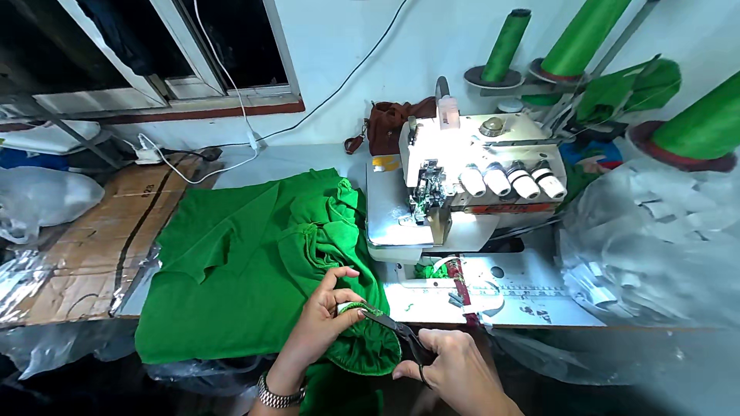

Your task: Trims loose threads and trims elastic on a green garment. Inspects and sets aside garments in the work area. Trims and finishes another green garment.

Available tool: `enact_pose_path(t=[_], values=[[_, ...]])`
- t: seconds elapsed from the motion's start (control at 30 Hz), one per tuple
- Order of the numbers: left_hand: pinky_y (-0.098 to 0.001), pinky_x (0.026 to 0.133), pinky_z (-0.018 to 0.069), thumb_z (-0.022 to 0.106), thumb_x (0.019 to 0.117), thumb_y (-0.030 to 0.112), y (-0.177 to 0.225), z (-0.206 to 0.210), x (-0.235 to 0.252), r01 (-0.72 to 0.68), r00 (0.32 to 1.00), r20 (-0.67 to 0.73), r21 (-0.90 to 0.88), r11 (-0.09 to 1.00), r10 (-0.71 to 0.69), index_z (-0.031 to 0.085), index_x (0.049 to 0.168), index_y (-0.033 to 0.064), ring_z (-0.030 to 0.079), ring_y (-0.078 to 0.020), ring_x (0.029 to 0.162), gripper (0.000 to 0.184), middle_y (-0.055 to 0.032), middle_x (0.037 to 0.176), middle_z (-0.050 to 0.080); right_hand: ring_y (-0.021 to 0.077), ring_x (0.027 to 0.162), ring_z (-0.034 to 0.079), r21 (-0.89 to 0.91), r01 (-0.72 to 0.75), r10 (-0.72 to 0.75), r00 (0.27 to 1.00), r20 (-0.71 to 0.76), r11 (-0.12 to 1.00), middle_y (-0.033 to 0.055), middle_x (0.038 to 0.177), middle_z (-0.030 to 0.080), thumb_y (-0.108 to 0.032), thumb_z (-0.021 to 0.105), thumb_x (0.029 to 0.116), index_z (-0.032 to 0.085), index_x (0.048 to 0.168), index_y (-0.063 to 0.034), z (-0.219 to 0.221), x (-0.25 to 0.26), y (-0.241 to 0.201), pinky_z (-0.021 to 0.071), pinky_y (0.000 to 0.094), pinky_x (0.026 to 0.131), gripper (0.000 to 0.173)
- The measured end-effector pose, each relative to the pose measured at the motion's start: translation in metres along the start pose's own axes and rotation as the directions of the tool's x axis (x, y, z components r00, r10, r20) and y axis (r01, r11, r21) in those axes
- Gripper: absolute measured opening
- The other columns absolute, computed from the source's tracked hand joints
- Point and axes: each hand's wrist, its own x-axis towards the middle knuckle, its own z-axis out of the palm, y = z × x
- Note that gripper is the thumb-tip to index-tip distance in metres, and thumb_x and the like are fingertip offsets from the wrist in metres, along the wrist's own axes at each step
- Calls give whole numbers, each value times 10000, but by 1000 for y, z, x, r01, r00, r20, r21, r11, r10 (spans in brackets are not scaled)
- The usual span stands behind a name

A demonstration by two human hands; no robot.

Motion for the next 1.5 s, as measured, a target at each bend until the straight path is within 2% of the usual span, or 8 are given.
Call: enact_pose_path(t=[0.2,0.43,0.63,0.9,1.2,1.3,1.5], values=[[-260,768,580,723,890,42,-1,0,0,5,1000,1,-2,1000,-5,477,1416,115,716,-141,809,585,-83,907,747,143,442,469,-10,10,-10,1000,-3,1000,20,482,434,-670,704,746,510,587,-93,0,-1,1,378,319,429,629],[-249,768,578,713,891,38,1,2,0,-7,1000,4,-12,1000,7,470,1404,111,718,-126,809,573,-72,906,750,163,450,500,-4,21,-21,1000,1,1000,50,499,477,-561,732,786,536,603,-67,2,-3,0,394,325,437,561],[-241,765,578,710,893,37,0,3,0,-22,1000,6,21,1000,22,477,1402,111,719,-114,814,564,-48,907,753,177,436,539,-94,97,-106,990,-91,991,61,500,506,-508,733,788,559,608,-70,4,-3,6,429,327,416,505],[-251,769,582,705,886,34,-1,-1,0,-27,999,37,26,999,27,481,1413,104,716,-120,799,577,-55,884,744,152,435,501,-62,97,-103,991,-91,993,40,497,475,-567,720,785,533,601,-80,5,4,1,410,312,413,553],[-242,771,574,724,899,63,-3,-1,0,-49,996,69,9,999,48,473,1420,103,709,-100,809,579,-42,905,744,165,427,525,-108,166,-177,978,-108,980,55,490,487,-513,713,816,538,602,-71,11,4,11,419,311,409,521],[-251,776,578,725,898,54,-4,-3,1,-54,995,83,5,999,53,475,1420,102,711,-109,804,581,-48,892,742,145,438,497,-70,165,-172,980,-104,984,35,508,475,-555,706,814,531,615,-85,9,5,13,417,299,417,539],[-257,788,588,726,886,26,-3,-3,1,-33,995,93,-2,999,33,481,1413,111,721,-114,811,587,-46,894,747,132,454,515,-82,164,-171,982,-81,983,17,522,507,-590,717,775,587,629,-98,4,11,12,440,305,427,530]])
